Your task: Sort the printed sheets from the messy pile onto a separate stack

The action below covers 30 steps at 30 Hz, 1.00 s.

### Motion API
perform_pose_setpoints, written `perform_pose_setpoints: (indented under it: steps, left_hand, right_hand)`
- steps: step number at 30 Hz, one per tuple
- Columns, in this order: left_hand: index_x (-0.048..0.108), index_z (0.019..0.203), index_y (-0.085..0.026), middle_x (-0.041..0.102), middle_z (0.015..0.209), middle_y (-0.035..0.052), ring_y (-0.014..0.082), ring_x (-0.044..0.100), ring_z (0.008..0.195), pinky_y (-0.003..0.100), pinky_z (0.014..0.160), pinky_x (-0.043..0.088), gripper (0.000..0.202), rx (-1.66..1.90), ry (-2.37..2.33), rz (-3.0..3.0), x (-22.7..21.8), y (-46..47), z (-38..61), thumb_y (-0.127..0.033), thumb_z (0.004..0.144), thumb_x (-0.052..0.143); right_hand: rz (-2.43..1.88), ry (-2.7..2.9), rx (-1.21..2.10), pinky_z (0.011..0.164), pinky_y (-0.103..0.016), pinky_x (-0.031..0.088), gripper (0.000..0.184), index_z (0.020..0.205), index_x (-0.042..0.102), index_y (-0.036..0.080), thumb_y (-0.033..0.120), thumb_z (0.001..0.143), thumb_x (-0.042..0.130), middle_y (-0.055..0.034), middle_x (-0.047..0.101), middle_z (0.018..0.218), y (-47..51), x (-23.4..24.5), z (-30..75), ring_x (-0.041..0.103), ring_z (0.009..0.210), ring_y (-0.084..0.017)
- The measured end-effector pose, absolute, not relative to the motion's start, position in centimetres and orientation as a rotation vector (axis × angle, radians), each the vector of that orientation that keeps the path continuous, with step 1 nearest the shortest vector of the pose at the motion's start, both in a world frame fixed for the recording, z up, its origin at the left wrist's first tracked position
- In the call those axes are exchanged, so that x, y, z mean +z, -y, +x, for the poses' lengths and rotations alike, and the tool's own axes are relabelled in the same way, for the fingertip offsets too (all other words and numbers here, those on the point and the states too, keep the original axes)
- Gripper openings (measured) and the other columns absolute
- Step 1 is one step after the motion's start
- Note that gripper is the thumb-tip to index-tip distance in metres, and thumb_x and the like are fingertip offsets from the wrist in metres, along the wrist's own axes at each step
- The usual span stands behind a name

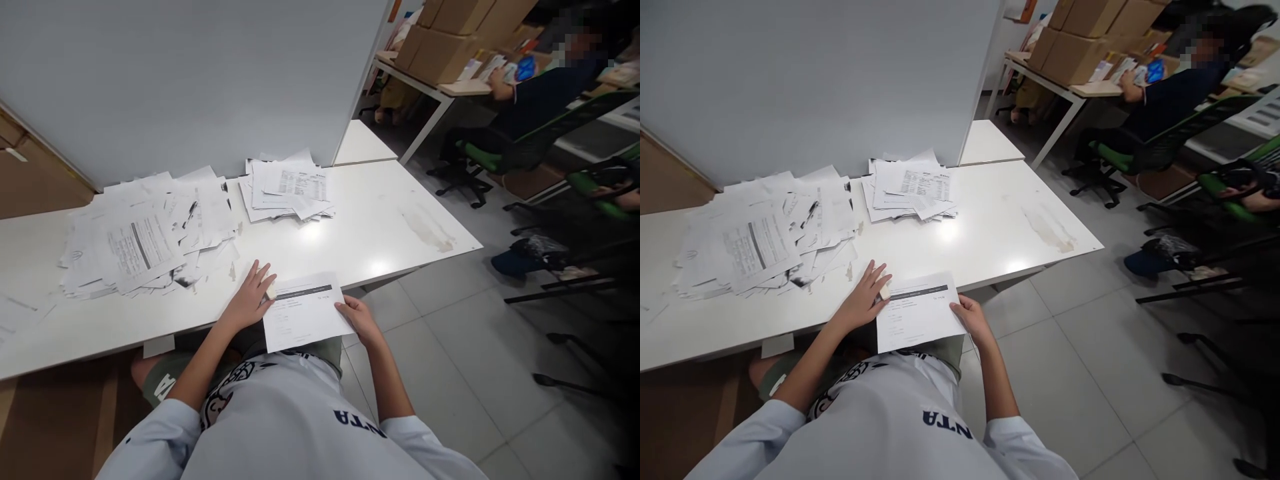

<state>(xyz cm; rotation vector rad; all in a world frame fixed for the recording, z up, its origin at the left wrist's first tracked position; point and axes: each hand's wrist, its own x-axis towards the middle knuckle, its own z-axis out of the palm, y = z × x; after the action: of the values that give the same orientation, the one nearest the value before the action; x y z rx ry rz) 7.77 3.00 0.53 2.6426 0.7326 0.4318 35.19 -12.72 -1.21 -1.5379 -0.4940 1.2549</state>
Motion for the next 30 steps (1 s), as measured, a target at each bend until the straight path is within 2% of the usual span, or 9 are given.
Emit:
perform_pose_setpoints:
  steps: [5, 9, 16, 19, 22, 30]
  left_hand:
    - [0.038, 0.148, -0.021, 0.022, 0.163, 0.0149, 0.0369, 0.001, 0.153, 0.06, 0.116, 0.032, 0.052, 0.406, -0.692, 2.621, 0.8, -3.4, 7.9, -0.022, 0.097, 0.046]
    - [0.035, 0.151, -0.023, 0.025, 0.162, 0.0138, 0.0369, 0.005, 0.153, 0.061, 0.117, 0.032, 0.056, 0.436, -0.697, 2.63, 0.7, -3.6, 8.0, -0.018, 0.096, 0.047]
    - [0.035, 0.151, -0.021, 0.025, 0.162, 0.0146, 0.0388, 0.005, 0.153, 0.06, 0.116, 0.032, 0.055, 0.392, -0.694, 2.708, 0.1, -3.8, 8.2, -0.036, 0.099, 0.046]
    - [0.042, 0.148, -0.021, 0.03, 0.161, 0.0139, 0.0383, 0.007, 0.153, 0.06, 0.117, 0.03, 0.05, 0.401, -0.675, 2.769, -0.2, -4.0, 8.4, -0.034, 0.1, 0.046]
    - [0.045, 0.146, -0.025, 0.03, 0.161, 0.0116, 0.0381, 0.008, 0.153, 0.061, 0.117, 0.029, 0.048, 0.413, -0.681, 2.792, -0.4, -4.1, 8.5, -0.033, 0.099, 0.047]
    - [0.037, 0.151, -0.025, 0.025, 0.163, 0.0108, 0.0338, 0.007, 0.153, 0.056, 0.118, 0.032, 0.051, 0.427, -0.7, 2.678, 0.0, -3.7, 8.2, -0.04, 0.102, 0.038]
  right_hand:
    - [-1.49, 0.518, 1.219, 0.071, -0.036, 0.052, 0.054, 0.094, 0.075, 0.018, 0.056, 0.057, 0.081, -0.0091, 0.076, 0.092, 12.3, -1.6, 35.2, 0.068, 0.079, -0.027]
    - [-1.482, 0.498, 1.204, 0.073, -0.038, 0.053, 0.058, 0.097, 0.075, 0.018, 0.059, 0.056, 0.081, -0.0089, 0.076, 0.092, 12.2, -1.7, 34.9, 0.068, 0.079, -0.027]
    - [-1.441, 0.459, 1.205, 0.073, -0.037, 0.053, 0.057, 0.094, 0.075, 0.018, 0.058, 0.055, 0.082, -0.0087, 0.075, 0.09, 12.0, -2.3, 34.4, 0.068, 0.076, -0.025]
    - [-1.471, 0.482, 1.2, 0.072, -0.037, 0.052, 0.054, 0.091, 0.075, 0.017, 0.059, 0.056, 0.08, -0.0086, 0.075, 0.09, 11.8, -2.3, 34.5, 0.068, 0.075, -0.025]
    - [-1.517, 0.521, 1.179, 0.071, -0.037, 0.051, 0.051, 0.087, 0.075, 0.017, 0.057, 0.056, 0.078, -0.0078, 0.075, 0.086, 11.4, -1.6, 34.8, 0.067, 0.076, -0.026]
    - [-1.706, 0.784, 0.92, 0.061, -0.028, 0.043, 0.033, 0.083, 0.071, 0.019, 0.047, 0.067, 0.068, -0.0022, 0.07, 0.076, 10.2, 1.7, 37.7, 0.059, 0.07, -0.02]
